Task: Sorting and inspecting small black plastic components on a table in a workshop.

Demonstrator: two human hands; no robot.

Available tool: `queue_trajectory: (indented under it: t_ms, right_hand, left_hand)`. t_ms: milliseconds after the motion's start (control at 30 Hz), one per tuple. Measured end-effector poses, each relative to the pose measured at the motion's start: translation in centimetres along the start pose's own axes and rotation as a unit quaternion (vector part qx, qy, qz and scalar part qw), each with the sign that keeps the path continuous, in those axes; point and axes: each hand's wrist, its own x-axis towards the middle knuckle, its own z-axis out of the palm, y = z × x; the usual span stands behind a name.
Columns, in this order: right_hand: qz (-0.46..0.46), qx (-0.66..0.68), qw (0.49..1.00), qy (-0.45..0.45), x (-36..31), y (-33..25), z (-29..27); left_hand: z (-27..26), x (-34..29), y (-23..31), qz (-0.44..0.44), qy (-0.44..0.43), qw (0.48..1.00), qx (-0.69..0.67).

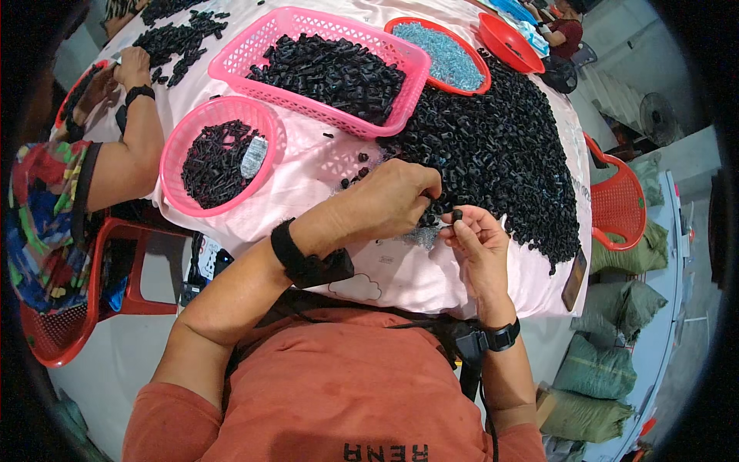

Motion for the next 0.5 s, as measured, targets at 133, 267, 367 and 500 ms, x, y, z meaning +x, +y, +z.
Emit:
queue_trajectory:
  t_ms: [133,267,367,500]
  right_hand:
    - [-0.013,-0.015,1.000,-0.004,-0.36,0.20,0.28]
    - [-0.025,-0.003,1.000,0.011,-0.58,0.53,0.21]
    - [-0.022,0.010,1.000,0.013,-0.71,0.28,0.03]
    - [-0.007,0.016,1.000,0.021,-0.92,-0.26,0.20]
  left_hand:
    - [0.18,-0.04,-0.38,0.024,-0.005,1.000,0.014]
    - [0.20,-0.06,-0.45,0.030,-0.004,0.999,0.019]
    - [0.04,-0.05,-0.36,0.021,-0.015,0.999,0.024]
    - [-0.01,-0.20,-0.17,0.012,-0.024,1.000,0.003]
